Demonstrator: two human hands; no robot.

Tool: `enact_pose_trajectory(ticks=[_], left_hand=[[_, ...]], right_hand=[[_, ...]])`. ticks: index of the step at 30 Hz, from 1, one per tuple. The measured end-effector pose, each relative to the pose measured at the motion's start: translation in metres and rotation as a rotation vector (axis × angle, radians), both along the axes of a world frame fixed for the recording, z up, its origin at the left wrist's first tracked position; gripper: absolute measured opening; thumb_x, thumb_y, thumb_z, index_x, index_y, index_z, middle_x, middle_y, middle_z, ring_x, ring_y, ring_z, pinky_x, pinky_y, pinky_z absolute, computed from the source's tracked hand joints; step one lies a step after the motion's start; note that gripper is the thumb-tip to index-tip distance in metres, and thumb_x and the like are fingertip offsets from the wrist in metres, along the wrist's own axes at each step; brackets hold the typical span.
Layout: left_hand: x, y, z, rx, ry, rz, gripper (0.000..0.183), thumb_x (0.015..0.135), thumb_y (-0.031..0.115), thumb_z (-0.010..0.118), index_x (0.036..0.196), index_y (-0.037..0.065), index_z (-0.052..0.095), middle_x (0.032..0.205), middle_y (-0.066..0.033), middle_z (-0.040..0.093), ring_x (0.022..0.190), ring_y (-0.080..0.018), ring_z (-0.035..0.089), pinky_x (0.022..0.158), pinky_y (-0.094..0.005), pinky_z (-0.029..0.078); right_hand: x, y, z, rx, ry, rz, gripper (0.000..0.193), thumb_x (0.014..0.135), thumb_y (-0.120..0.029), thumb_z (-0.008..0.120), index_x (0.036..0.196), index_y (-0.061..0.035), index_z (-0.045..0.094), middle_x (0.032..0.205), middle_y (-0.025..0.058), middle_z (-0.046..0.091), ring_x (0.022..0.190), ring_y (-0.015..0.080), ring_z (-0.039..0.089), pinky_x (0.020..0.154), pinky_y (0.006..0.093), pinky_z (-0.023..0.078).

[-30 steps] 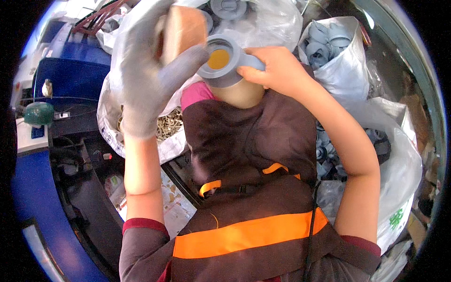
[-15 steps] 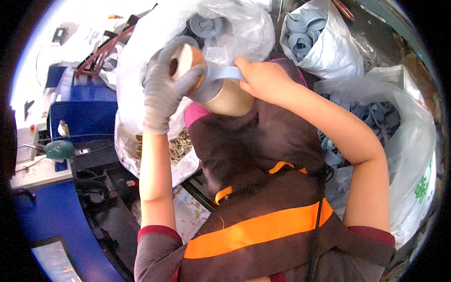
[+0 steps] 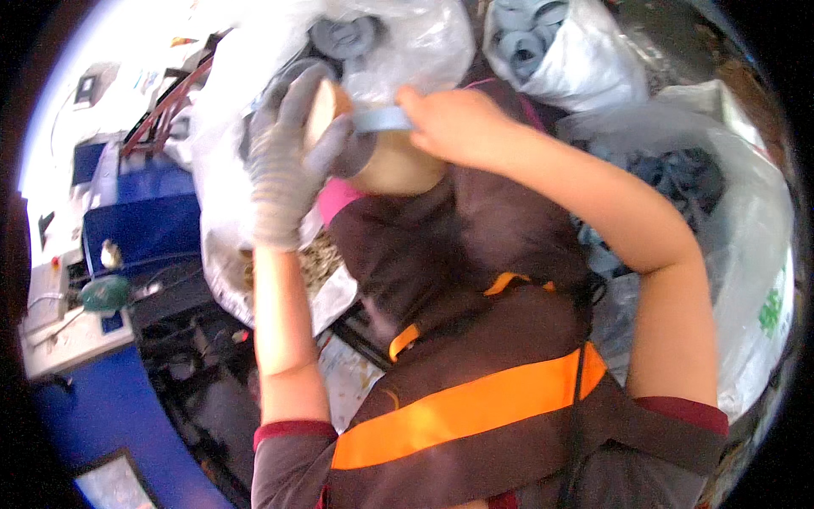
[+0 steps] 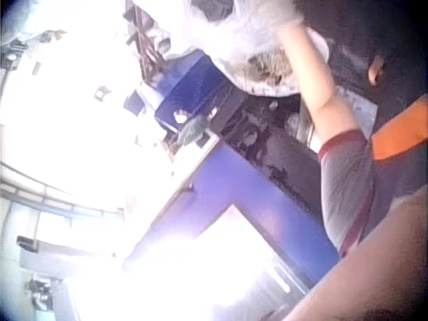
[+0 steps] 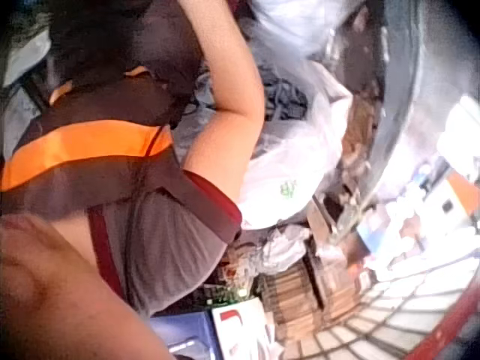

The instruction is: The person assembles thermal carafes by hand. They take empty carafe bodies, insert internal components, and screw on plastic lids while seated among large bags of parts.

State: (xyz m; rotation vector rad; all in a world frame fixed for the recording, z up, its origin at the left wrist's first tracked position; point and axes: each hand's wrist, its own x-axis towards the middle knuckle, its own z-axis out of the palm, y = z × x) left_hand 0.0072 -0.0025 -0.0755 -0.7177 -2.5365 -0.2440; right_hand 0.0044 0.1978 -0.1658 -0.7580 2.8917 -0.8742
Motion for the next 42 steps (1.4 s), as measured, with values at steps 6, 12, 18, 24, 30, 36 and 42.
enact_pose_trajectory(ticks=[6, 12, 18, 24, 30, 36, 42], left_hand=[[-0.007, 0.000, 0.007, 0.246, -0.212, -0.078, 0.057, 0.070, 0.027, 0.075, 0.121, 0.010, 0.054, 0.113, -0.0208, 0.054, 0.104, -0.0350, 0.055, 0.088, -0.0439, 0.045], [0.075, -0.041, 0.026, 0.731, -0.844, -0.109, 0.055, 0.068, 0.017, 0.076, 0.117, 0.001, 0.054, 0.120, -0.0126, 0.055, 0.116, -0.0235, 0.050, 0.100, -0.0385, 0.037], [0.057, -0.064, 0.013, 0.576, -0.394, 0.100, 0.048, 0.071, 0.021, 0.077, 0.111, 0.002, 0.058, 0.119, -0.0196, 0.052, 0.113, -0.0317, 0.050, 0.097, -0.0388, 0.039], [0.067, -0.116, -0.054, 1.094, -0.941, 0.106, 0.036, 0.079, 0.027, 0.068, 0.098, -0.003, 0.066, 0.124, -0.0206, 0.049, 0.113, -0.0272, 0.049, 0.097, -0.0338, 0.037], [0.098, -0.165, -0.086, 1.808, -0.870, 0.415, 0.051, 0.085, 0.030, 0.060, 0.122, -0.005, 0.053, 0.116, -0.0111, 0.058, 0.105, -0.0184, 0.056, 0.093, -0.0287, 0.041], [0.132, -0.201, -0.127, 2.121, -0.721, 0.537, 0.064, 0.087, 0.047, 0.052, 0.125, -0.004, 0.047, 0.117, -0.0169, 0.057, 0.108, -0.0255, 0.056, 0.098, -0.0366, 0.041], [0.125, -0.213, -0.144, 2.248, -0.656, 0.675, 0.062, 0.086, 0.049, 0.050, 0.122, -0.002, 0.050, 0.115, -0.0159, 0.058, 0.104, -0.0270, 0.056, 0.096, -0.0388, 0.041]], right_hand=[[-0.012, 0.009, -0.012, -0.195, 0.058, 0.026, 0.030, 0.083, -0.015, 0.058, 0.108, -0.0054, 0.046, 0.076, 0.0176, 0.061, 0.066, 0.0329, 0.063, 0.057, 0.0433, 0.047], [-0.031, 0.028, 0.020, -0.839, -0.237, -0.256, 0.032, 0.088, -0.021, 0.058, 0.115, -0.0027, 0.056, 0.081, 0.0056, 0.064, 0.051, 0.0090, 0.053, 0.050, 0.0247, 0.045], [-0.019, -0.016, 0.076, -0.271, -0.057, 0.127, 0.032, 0.084, -0.025, 0.058, 0.109, -0.0039, 0.059, 0.092, 0.0162, 0.065, 0.081, 0.0325, 0.063, 0.073, 0.0385, 0.049], [-0.032, -0.094, 0.080, -0.386, -0.617, 0.314, 0.033, 0.087, -0.029, 0.059, 0.106, -0.0018, 0.060, 0.086, 0.0109, 0.065, 0.074, 0.0198, 0.061, 0.070, 0.0335, 0.049], [-0.136, -0.208, -0.004, -0.312, -0.290, 0.326, 0.026, 0.089, -0.025, 0.056, 0.095, -0.0014, 0.064, 0.083, 0.0081, 0.064, 0.075, 0.0187, 0.061, 0.070, 0.0318, 0.048], [-0.266, -0.297, -0.089, 0.199, 0.374, 0.131, 0.041, 0.076, -0.013, 0.059, 0.115, -0.0049, 0.056, 0.119, 0.0147, 0.057, 0.109, 0.0337, 0.054, 0.090, 0.0465, 0.045], [-0.308, -0.276, -0.104, 0.465, 0.497, -0.058, 0.041, 0.082, -0.030, 0.058, 0.119, -0.0119, 0.057, 0.121, 0.0152, 0.056, 0.110, 0.0368, 0.053, 0.089, 0.0479, 0.044]])
